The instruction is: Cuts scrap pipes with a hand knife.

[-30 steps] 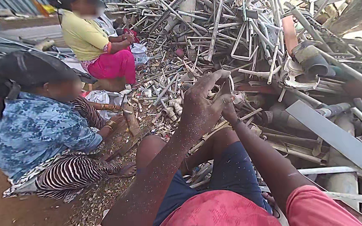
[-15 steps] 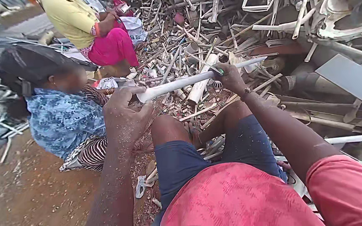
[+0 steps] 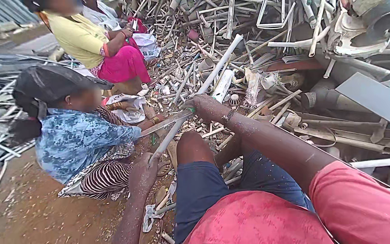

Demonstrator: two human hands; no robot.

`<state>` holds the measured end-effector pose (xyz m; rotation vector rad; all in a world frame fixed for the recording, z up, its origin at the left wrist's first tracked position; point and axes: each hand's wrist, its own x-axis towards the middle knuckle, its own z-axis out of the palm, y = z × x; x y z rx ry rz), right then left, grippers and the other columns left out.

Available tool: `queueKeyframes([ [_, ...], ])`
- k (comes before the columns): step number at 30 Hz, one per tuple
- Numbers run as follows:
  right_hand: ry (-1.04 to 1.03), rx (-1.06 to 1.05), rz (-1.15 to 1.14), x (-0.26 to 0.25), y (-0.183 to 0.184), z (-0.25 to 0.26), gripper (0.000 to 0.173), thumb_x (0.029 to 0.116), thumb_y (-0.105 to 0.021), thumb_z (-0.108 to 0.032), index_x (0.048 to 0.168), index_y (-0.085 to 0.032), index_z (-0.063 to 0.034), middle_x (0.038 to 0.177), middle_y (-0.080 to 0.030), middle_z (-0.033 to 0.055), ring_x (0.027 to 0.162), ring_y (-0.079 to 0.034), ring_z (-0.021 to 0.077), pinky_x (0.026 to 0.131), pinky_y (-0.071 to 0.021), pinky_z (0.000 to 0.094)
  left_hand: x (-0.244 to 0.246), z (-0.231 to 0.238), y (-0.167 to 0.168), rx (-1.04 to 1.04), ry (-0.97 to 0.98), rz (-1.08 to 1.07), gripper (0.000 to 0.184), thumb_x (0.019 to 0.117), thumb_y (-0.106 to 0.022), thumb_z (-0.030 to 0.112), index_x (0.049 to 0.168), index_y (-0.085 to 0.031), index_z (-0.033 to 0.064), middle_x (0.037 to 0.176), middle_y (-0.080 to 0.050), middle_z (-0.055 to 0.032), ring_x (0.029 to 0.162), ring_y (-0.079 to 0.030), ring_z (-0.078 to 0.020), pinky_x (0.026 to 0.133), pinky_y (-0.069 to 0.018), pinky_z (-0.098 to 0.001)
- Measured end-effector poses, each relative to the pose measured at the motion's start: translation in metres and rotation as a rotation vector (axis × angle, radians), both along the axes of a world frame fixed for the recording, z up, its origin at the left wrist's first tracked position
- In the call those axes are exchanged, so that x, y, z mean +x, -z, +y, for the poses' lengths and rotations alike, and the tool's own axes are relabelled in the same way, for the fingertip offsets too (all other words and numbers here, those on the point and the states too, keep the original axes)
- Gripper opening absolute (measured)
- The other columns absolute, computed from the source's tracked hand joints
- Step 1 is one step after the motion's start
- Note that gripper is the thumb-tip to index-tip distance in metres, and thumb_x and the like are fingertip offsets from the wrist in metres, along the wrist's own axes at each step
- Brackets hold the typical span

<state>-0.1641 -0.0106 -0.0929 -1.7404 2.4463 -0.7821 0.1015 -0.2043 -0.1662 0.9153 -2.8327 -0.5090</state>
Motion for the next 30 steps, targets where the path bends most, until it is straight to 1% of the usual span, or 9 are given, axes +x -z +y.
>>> queueKeyframes([
  [2, 0.057, -0.19, -0.15, -0.015, 0.006, 0.013, 0.029, 0.0953, -0.072, -0.016, 0.124, -0.073, -0.0114, 0.12, -0.073, 0.0109, 0.113, -0.068, 0.0258, 0.102, -0.051, 0.0498, 0.02, -0.025, 0.031, 0.221, -0.055, 0.008, 0.051, 0.1097, -0.041, 0.043, 0.108, -0.065, -0.0022, 0.085, -0.064, -0.0199, 0.077, -0.063, -0.0356, 0.073, -0.0508, -0.0602],
  [3, 0.099, -0.319, -0.265, -0.022, 0.008, 0.024, 0.027, 0.0948, -0.072, -0.016, 0.121, -0.073, -0.0076, 0.114, -0.074, 0.0106, 0.106, -0.069, 0.0219, 0.098, -0.0528, 0.0458, 0.03, -0.033, 0.047, 0.327, -0.111, 0.02, 0.05, 0.1101, -0.04, 0.043, 0.105, -0.066, -0.0001, 0.079, -0.063, -0.0142, 0.067, -0.061, -0.0282, 0.065, -0.0519, -0.0523],
  [5, 0.175, -0.58, -0.55, -0.034, 0.017, 0.046, 0.028, 0.0955, -0.07, -0.014, 0.121, -0.071, -0.0039, 0.105, -0.075, 0.0068, 0.094, -0.071, 0.0138, 0.089, -0.0575, 0.0366, 0.049, -0.036, 0.071, 0.534, -0.26, 0.06, 0.049, 0.1107, -0.04, 0.042, 0.1, -0.066, 0.0018, 0.068, -0.057, -0.0056, 0.052, -0.052, -0.0164, 0.051, -0.0475, -0.0366],
  [7, 0.265, -0.824, -0.822, -0.033, 0.027, 0.066, 0.027, 0.0991, -0.062, -0.012, 0.123, -0.066, -0.0018, 0.092, -0.075, 0.0058, 0.083, -0.072, 0.0148, 0.08, -0.0605, 0.0353, 0.063, -0.034, 0.086, 0.673, -0.4, 0.087, 0.049, 0.1111, -0.04, 0.041, 0.098, -0.065, 0.0016, 0.064, -0.055, -0.0031, 0.046, -0.048, -0.0121, 0.044, -0.044, -0.0295],
  [10, 0.429, -1.029, -1.155, -0.029, 0.053, 0.09, 0.024, 0.1074, -0.053, -0.024, 0.124, -0.062, -0.0085, 0.081, -0.069, 0.002, 0.071, -0.07, 0.0146, 0.074, -0.0623, 0.0346, 0.072, -0.029, 0.099, 0.777, -0.542, 0.104, 0.046, 0.1111, -0.041, 0.039, 0.093, -0.063, 0.0023, 0.061, -0.056, -0.0019, 0.044, -0.048, -0.0103, 0.041, -0.0421, -0.0264],
  [14, 0.622, -1.101, -1.405, -0.017, 0.091, 0.115, 0.022, 0.1088, -0.049, -0.037, 0.114, -0.06, -0.0179, 0.076, -0.056, -0.0058, 0.061, -0.057, 0.0063, 0.062, -0.0551, 0.0243, 0.07, -0.022, 0.115, 0.867, -0.61, 0.13, 0.044, 0.1116, -0.039, 0.037, 0.096, -0.062, 0.0027, 0.062, -0.055, -0.0015, 0.046, -0.049, -0.0102, 0.043, -0.0428, -0.0262],
  [18, 0.694, -1.073, -1.542, -0.007, 0.121, 0.127, 0.026, 0.1068, -0.049, -0.044, 0.112, -0.061, -0.0215, 0.077, -0.055, -0.0076, 0.057, -0.053, 0.002, 0.053, -0.0481, 0.0165, 0.064, -0.018, 0.119, 0.986, -0.638, 0.101, 0.044, 0.1118, -0.035, 0.038, 0.096, -0.06, 0.0059, 0.062, -0.053, -0.0015, 0.043, -0.046, -0.0097, 0.039, -0.0408, -0.0245],
  [23, 0.741, -1.026, -1.61, -0.003, 0.136, 0.128, 0.032, 0.1068, -0.046, -0.05, 0.11, -0.062, -0.0221, 0.075, -0.054, -0.0072, 0.053, -0.049, 0.0027, 0.049, -0.0441, 0.0164, 0.056, -0.011, 0.112, 1.131, -0.518, 0.101, 0.05, 0.1123, -0.028, 0.038, 0.084, -0.057, 0.0083, 0.056, -0.052, 0.0001, 0.041, -0.045, -0.0085, 0.038, -0.039, -0.0232],
  [30, 0.716, -0.965, -1.608, -0.005, 0.134, 0.126, 0.037, 0.108, -0.04, -0.052, 0.106, -0.061, -0.0209, 0.073, -0.054, -0.0067, 0.053, -0.05, 0.0028, 0.048, -0.044, 0.0167, 0.044, -0.006, 0.104, 1.27, -0.503, 0.119, 0.055, 0.1115, -0.021, 0.041, 0.081, -0.054, 0.0094, 0.053, -0.047, 0.0, 0.037, -0.041, -0.0093, 0.035, -0.0364, -0.0236],
])
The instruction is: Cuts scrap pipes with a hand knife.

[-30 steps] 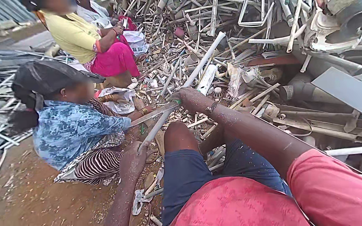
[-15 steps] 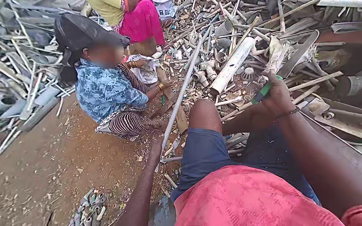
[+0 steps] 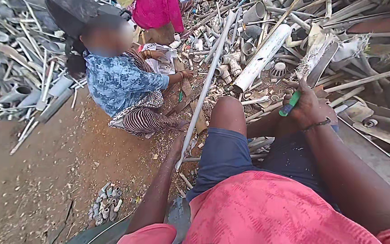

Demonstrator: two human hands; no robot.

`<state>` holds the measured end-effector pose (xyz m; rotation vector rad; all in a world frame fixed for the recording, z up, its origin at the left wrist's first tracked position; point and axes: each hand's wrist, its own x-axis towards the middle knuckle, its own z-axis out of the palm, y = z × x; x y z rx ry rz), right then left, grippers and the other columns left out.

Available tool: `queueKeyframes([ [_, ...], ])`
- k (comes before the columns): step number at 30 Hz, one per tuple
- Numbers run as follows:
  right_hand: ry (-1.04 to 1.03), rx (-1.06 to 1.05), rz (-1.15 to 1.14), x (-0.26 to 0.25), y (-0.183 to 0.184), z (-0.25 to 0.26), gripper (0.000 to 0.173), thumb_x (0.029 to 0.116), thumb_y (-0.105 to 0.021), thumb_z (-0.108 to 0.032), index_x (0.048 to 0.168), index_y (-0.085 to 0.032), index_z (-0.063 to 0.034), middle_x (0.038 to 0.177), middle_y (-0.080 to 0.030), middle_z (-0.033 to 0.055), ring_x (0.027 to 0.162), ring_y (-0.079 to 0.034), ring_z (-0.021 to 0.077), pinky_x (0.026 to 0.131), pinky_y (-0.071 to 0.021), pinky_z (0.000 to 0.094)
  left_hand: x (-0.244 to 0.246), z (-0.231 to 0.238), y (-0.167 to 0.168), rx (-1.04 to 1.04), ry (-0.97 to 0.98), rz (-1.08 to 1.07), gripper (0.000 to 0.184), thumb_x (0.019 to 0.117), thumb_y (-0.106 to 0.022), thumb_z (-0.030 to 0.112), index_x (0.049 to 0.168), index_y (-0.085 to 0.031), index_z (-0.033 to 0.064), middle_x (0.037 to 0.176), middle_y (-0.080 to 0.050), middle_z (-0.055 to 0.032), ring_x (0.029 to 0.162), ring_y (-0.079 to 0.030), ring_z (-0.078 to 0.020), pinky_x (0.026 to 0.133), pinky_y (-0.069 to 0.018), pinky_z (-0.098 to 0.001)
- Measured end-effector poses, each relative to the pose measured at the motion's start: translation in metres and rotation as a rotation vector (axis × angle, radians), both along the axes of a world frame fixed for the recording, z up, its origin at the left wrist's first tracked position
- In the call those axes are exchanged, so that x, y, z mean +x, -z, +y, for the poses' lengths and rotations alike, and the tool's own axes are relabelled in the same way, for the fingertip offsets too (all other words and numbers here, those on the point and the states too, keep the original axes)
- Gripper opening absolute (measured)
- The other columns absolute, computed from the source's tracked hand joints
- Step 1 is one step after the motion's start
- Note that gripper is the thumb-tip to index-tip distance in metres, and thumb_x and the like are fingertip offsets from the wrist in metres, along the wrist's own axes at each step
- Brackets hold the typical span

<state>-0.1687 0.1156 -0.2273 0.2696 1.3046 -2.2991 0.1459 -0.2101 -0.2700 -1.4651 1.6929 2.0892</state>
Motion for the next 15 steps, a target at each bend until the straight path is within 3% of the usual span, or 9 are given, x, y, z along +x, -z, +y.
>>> queueKeyframes([
  [6, 0.018, 0.011, -0.012, 0.003, 0.001, -0.004, 0.039, 0.1092, -0.038, -0.05, 0.105, -0.061, -0.019, 0.072, -0.055, -0.0058, 0.052, -0.051, 0.003, 0.047, -0.0444, 0.0159, 0.004, -0.005, -0.005, -0.029, -0.023, 0.094, 0.051, 0.1114, -0.02, 0.034, 0.084, -0.056, 0.0081, 0.056, -0.053, -0.0017, 0.039, -0.046, -0.0097, 0.035, -0.0394, -0.0233],
  [10, 0.022, 0.022, 0.041, -0.003, -0.009, -0.008, 0.044, 0.1117, -0.03, -0.047, 0.101, -0.059, -0.015, 0.066, -0.056, -0.0053, 0.048, -0.053, 0.0025, 0.044, -0.0464, 0.016, 0.0, -0.002, -0.02, -0.153, 0.074, 0.129, 0.026, 0.1053, -0.038, 0.021, 0.094, -0.058, 0.0066, 0.061, -0.056, 0.0006, 0.044, -0.049, -0.0071, 0.041, -0.0434, -0.0216],
  [15, -0.01, 0.038, 0.047, 0.003, -0.004, -0.005, 0.045, 0.1113, -0.03, -0.049, 0.103, -0.059, -0.0163, 0.065, -0.056, -0.0066, 0.047, -0.051, 0.0014, 0.043, -0.0449, 0.0161, -0.007, -0.01, -0.042, -0.383, 0.171, 0.098, 0.018, 0.1015, -0.052, 0.018, 0.096, -0.061, 0.0025, 0.064, -0.057, -0.001, 0.046, -0.052, -0.0084, 0.045, -0.0465, -0.024],
])
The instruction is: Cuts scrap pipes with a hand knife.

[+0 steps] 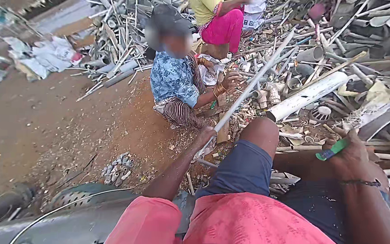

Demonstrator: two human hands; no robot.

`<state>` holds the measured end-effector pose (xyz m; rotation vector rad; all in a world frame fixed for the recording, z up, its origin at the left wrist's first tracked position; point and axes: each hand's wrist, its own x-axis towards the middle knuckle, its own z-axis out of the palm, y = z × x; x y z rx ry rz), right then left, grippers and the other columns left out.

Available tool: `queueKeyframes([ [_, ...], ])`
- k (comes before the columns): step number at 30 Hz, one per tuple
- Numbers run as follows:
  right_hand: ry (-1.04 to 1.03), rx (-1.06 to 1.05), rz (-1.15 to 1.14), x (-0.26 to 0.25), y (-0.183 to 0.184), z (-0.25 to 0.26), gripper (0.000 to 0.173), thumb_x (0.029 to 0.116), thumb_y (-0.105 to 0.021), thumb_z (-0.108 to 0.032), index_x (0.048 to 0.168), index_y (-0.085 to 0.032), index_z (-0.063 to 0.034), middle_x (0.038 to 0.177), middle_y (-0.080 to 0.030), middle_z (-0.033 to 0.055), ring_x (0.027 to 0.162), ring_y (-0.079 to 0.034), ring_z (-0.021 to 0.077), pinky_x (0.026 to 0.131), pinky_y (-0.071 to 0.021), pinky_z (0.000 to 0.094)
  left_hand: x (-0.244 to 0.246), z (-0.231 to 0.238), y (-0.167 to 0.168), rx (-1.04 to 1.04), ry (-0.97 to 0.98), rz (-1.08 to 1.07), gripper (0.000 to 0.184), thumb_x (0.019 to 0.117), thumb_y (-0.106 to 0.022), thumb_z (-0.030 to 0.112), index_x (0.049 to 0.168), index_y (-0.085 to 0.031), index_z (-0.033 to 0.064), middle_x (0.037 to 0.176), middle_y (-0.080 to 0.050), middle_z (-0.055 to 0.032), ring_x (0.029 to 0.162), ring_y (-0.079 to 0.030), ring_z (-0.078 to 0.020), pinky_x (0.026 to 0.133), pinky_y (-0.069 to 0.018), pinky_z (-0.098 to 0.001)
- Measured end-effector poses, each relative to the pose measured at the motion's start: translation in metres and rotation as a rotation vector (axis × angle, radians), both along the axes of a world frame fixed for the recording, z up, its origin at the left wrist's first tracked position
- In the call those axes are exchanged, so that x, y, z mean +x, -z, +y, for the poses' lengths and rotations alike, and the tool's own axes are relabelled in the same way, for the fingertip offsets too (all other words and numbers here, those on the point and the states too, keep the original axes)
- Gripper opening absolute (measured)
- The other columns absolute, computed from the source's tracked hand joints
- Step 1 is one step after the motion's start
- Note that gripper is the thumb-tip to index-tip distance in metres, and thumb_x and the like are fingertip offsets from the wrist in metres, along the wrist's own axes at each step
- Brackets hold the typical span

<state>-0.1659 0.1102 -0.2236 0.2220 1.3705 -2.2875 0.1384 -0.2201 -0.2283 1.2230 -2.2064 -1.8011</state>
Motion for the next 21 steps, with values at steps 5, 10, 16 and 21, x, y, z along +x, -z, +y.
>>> queueKeyframes([
  [5, -0.026, 0.039, 0.027, 0.006, -0.002, 0.002, 0.045, 0.1115, -0.029, -0.049, 0.106, -0.059, -0.0171, 0.064, -0.055, -0.0071, 0.045, -0.05, 0.002, 0.042, -0.0447, 0.0171, -0.005, -0.005, -0.027, -0.298, 0.079, -0.094, 0.027, 0.1029, -0.056, 0.025, 0.112, -0.065, 0.0019, 0.081, -0.065, -0.0057, 0.061, -0.059, -0.0119, 0.061, -0.0528, -0.031],
  [10, -0.051, -0.003, 0.043, 0.004, 0.001, 0.007, 0.045, 0.1115, -0.029, -0.049, 0.105, -0.06, -0.0174, 0.066, -0.057, -0.0068, 0.047, -0.052, 0.0022, 0.043, -0.0458, 0.0166, -0.006, -0.01, -0.04, -0.463, 0.115, -0.207, 0.037, 0.1028, -0.059, 0.031, 0.122, -0.065, -0.0002, 0.107, -0.069, -0.0194, 0.095, -0.068, -0.0292, 0.091, -0.0534, -0.0493],
  [16, -0.051, 0.001, 0.065, 0.005, 0.004, 0.008, 0.044, 0.1115, -0.031, -0.048, 0.105, -0.061, -0.0163, 0.071, -0.061, -0.0054, 0.049, -0.053, 0.003, 0.045, -0.0467, 0.0171, -0.007, -0.035, -0.033, -0.359, 0.01, -0.105, 0.035, 0.1029, -0.062, 0.025, 0.128, -0.06, 0.001, 0.091, -0.066, -0.0152, 0.064, -0.061, -0.0196, 0.065, -0.0561, -0.0376],
  [21, -0.047, -0.009, 0.083, 0.005, 0.004, 0.008, 0.045, 0.1119, -0.029, -0.048, 0.103, -0.061, -0.0168, 0.067, -0.058, -0.0071, 0.049, -0.053, 0.002, 0.045, -0.0464, 0.0167, -0.008, -0.06, -0.058, -0.407, 0.074, -0.233, 0.033, 0.1042, -0.059, 0.02, 0.13, -0.057, -0.0005, 0.097, -0.07, -0.0184, 0.074, -0.069, -0.0258, 0.073, -0.0592, -0.044],
])
